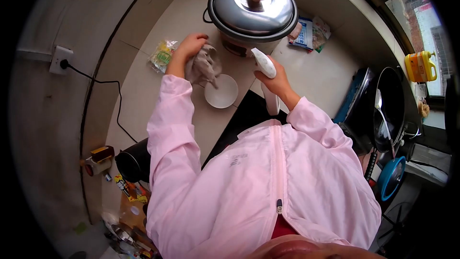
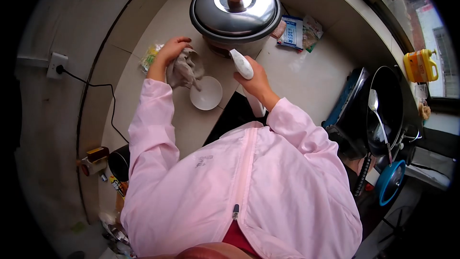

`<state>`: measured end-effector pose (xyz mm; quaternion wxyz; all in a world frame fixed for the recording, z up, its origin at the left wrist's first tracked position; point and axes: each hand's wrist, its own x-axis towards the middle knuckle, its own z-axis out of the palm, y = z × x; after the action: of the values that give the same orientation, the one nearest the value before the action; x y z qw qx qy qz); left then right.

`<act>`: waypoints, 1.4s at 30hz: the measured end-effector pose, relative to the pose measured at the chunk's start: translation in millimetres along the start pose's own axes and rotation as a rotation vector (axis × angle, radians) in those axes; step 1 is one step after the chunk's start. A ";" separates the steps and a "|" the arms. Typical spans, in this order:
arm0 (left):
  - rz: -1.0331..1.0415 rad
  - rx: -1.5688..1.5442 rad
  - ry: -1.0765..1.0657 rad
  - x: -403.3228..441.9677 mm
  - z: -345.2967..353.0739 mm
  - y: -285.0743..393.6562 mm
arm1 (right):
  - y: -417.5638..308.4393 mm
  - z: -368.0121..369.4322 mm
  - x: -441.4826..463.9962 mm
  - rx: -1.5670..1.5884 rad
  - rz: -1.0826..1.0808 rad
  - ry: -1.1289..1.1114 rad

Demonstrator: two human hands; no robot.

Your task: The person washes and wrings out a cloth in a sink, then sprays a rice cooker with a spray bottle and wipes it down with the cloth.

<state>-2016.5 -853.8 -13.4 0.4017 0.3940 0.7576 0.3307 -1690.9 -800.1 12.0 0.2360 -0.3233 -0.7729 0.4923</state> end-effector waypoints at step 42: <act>0.225 -0.130 -0.260 181.8 -35.5 83.2 | -14.6 -29.0 20.0 -0.374 0.138 -0.038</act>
<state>-2086.5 -664.3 7.6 0.4813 0.4888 0.6276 0.3682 -1688.6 -772.3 38.0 0.1229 -0.4044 -0.8311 0.3614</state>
